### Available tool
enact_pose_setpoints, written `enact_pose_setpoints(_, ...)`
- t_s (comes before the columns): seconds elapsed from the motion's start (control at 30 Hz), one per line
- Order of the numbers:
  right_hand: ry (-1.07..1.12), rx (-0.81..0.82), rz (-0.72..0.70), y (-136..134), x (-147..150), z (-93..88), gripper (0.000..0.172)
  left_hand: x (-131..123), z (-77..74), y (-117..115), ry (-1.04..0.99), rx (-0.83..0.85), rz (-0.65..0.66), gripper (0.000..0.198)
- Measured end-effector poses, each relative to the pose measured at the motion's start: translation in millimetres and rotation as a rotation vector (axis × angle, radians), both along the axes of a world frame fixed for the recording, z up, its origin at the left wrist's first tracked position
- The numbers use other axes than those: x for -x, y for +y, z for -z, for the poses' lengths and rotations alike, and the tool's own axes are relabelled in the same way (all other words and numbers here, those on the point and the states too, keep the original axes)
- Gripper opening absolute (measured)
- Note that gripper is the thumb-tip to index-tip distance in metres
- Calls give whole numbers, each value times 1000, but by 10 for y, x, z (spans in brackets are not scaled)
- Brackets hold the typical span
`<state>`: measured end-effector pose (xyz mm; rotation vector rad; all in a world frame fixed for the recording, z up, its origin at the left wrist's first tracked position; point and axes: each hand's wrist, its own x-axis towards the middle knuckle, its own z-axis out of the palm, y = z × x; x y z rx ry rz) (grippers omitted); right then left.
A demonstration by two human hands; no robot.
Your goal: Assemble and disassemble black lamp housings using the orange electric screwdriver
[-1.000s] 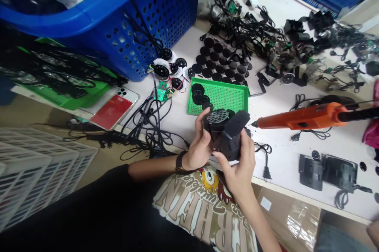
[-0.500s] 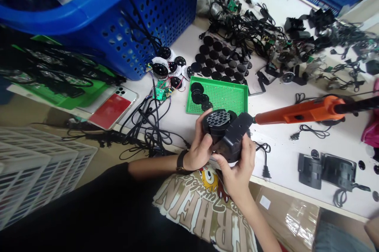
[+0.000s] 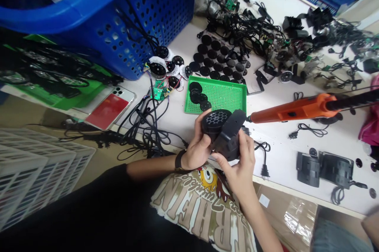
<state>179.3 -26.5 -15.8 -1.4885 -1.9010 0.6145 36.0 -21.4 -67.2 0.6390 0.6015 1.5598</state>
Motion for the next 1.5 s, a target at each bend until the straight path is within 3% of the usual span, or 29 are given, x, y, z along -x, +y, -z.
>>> enact_pose_setpoints(0.5,-18,-141,93,-41,66,-12,76,25,-46,23,49,-11,-12,68)
enact_pose_setpoints(0.93,-3,-77,70,-51,78,-49,84,30,-146,26,-38,68,29,74)
enact_pose_setpoints(1.3,45,-94,102,-74,139,-3,81,53,-99,3,22,28,15,70)
enact_pose_setpoints(1.5,49,-59,49,-38,102,44,83,59,-57,-1,33,52,54,82)
